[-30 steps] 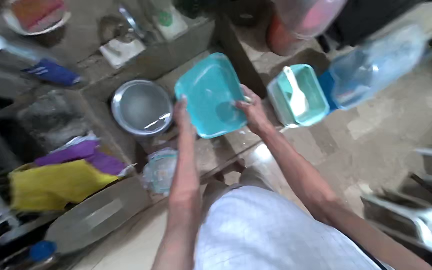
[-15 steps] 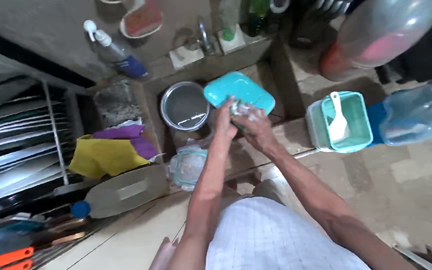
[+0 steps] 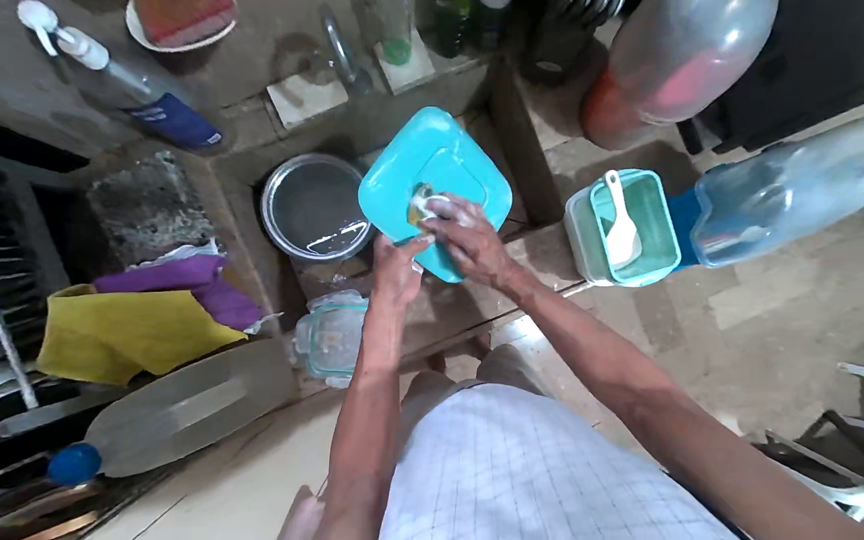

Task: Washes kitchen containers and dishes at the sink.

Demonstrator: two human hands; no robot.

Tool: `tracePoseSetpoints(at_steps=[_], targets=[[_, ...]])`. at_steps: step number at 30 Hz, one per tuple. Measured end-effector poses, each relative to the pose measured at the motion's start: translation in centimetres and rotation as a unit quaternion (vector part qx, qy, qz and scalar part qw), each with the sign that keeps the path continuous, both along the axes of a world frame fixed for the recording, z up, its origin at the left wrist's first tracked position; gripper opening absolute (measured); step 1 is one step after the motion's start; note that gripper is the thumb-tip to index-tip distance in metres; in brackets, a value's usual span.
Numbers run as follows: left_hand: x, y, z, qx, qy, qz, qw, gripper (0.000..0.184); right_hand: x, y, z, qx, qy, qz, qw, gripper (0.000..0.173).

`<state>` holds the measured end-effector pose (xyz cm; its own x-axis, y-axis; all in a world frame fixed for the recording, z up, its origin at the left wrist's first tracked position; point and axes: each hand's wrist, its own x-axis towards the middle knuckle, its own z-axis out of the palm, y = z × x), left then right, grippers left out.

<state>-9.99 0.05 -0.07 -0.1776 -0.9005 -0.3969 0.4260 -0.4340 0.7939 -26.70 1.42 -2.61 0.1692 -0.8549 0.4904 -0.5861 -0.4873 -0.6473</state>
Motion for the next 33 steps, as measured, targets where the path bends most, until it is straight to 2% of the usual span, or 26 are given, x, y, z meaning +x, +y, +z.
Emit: tracePoseSetpoints(at_steps=[4,6,8,11,13,16,17,20,21,23,25,26,28,31,33], targets=[[0.2,1.6,0.1,-0.012,-0.007,-0.026,1.000,0.053,-2.9,-2.8,-0.1,0.073,0.001,-0.094,0.993,0.037],[0.2,1.8,1.1,-0.025,-0.045,-0.053,0.997,0.055,-0.8,-2.3,0.8,0.059,-0.001,-0.045,0.997,0.038],[0.3,1.3,0.1,-0.030,-0.044,-0.053,0.997,0.051,-0.2,-1.3,0.5,0.039,0.001,0.012,0.999,0.039],[0.5,0.9,-0.6,-0.056,-0.033,-0.073,0.995,0.048,-3.0,-3.9,0.3,0.065,0.023,-0.079,0.994,0.042],[0.2,1.2,-0.7,-0.072,-0.031,-0.081,0.994,0.045,-2.5,-4.4,0.7,0.053,0.020,-0.108,0.993,0.042],[0.0,2.4,0.8,-0.092,-0.066,-0.106,0.988,0.048,0.4,-3.2,1.8,-0.012,0.053,0.000,0.999,0.045],[0.2,3.1,1.3,-0.100,-0.078,-0.116,0.985,0.049,0.2,-3.5,1.8,-0.015,0.069,0.006,0.997,0.046],[1.1,4.5,1.6,-0.124,-0.098,-0.148,0.976,0.041,-2.5,-6.0,1.4,0.060,0.088,-0.117,0.987,0.044],[0.8,4.4,1.2,-0.117,-0.101,-0.146,0.977,0.040,-2.5,-6.2,1.4,0.069,0.085,-0.129,0.986,0.044],[-0.8,2.9,-0.4,-0.095,-0.097,-0.113,0.984,0.042,-0.5,-5.4,2.2,0.033,0.086,-0.061,0.994,0.044],[-1.0,3.9,-0.2,-0.082,-0.134,-0.132,0.979,0.046,0.5,-4.1,2.6,0.012,0.086,0.015,0.996,0.044],[-1.2,4.6,0.2,-0.062,-0.148,-0.140,0.977,0.048,-0.2,-3.9,3.0,0.025,0.076,0.004,0.997,0.043],[-1.5,3.9,-1.2,-0.050,-0.109,-0.113,0.986,0.046,-3.0,-4.8,3.3,0.097,0.055,-0.077,0.991,0.041],[-1.0,2.8,-2.5,-0.096,-0.038,-0.094,0.990,0.044,-6.7,-7.2,1.0,0.201,-0.040,-0.148,0.967,0.044],[-0.4,2.8,-1.9,-0.118,-0.046,-0.117,0.985,0.044,-7.1,-7.6,1.1,0.211,-0.113,-0.147,0.960,0.047]])
